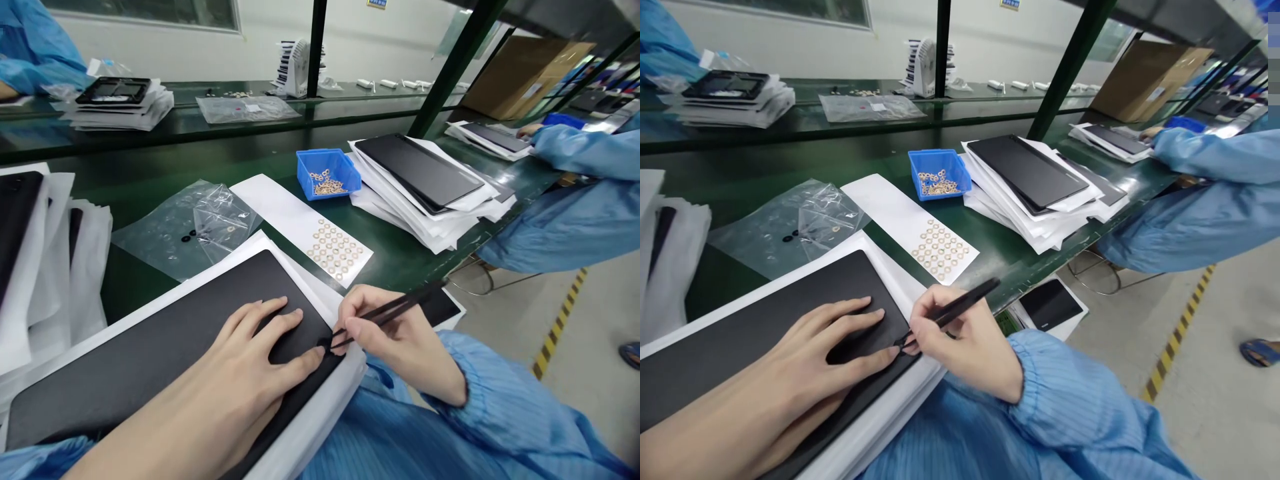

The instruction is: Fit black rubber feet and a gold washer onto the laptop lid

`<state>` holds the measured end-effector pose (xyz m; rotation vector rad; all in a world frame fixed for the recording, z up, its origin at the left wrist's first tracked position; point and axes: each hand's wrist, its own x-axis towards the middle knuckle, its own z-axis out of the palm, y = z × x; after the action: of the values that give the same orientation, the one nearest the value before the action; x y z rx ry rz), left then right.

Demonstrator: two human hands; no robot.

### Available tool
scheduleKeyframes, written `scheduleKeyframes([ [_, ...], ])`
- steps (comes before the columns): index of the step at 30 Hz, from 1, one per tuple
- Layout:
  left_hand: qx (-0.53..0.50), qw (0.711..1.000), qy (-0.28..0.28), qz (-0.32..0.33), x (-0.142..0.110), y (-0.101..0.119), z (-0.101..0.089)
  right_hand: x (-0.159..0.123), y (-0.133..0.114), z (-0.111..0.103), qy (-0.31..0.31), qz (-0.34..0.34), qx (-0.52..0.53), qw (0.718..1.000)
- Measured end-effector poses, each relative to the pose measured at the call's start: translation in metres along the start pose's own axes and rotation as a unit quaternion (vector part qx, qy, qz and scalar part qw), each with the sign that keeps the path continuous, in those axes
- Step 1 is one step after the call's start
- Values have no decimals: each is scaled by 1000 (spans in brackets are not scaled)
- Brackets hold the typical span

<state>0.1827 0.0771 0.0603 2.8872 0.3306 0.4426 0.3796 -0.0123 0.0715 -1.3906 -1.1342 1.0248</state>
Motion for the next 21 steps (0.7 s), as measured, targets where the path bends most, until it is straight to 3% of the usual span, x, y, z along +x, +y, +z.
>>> scheduleKeyframes([
  [8,-4,997,-45,60,2,-9,-11,3,0,12,38,-13,-86,996],
  [21,-7,998,-54,43,7,-5,-15,3,3,17,75,-47,-123,988],
])
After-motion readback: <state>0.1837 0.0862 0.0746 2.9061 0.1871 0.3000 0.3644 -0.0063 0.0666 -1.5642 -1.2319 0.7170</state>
